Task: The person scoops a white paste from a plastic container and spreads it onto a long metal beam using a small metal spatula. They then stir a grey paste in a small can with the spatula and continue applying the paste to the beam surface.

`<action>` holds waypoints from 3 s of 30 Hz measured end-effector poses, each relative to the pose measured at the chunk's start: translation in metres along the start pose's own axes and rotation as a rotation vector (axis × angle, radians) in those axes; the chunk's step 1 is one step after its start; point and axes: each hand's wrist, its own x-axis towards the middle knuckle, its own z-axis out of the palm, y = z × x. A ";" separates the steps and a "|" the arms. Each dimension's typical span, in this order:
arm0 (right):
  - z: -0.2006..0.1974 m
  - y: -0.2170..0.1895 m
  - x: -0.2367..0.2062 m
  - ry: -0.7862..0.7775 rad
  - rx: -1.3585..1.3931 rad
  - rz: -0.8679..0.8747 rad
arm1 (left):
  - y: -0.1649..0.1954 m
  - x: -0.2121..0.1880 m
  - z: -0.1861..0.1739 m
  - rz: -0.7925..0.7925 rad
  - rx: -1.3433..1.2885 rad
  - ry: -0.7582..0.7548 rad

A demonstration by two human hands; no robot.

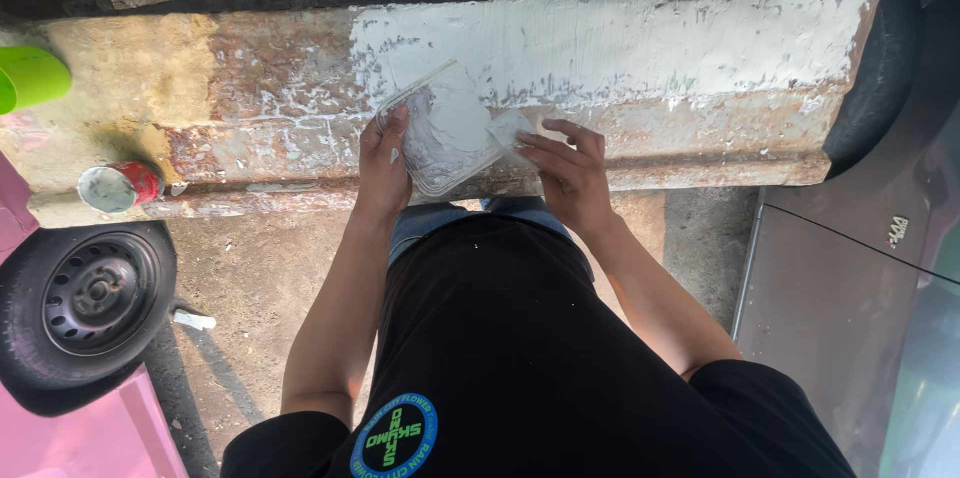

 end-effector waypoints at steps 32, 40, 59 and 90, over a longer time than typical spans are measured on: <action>0.135 -0.012 0.105 0.111 0.642 0.684 | 0.026 -0.038 -0.075 0.203 0.623 0.214; 0.182 -0.019 0.103 -0.226 -0.213 -0.211 | 0.049 -0.032 -0.133 0.257 0.628 0.206; 0.177 -0.026 0.077 -0.226 -0.285 -0.148 | 0.062 -0.015 -0.141 0.110 0.502 0.162; 0.164 -0.033 0.122 -0.122 -0.281 -0.182 | 0.069 0.007 -0.158 0.151 0.484 0.227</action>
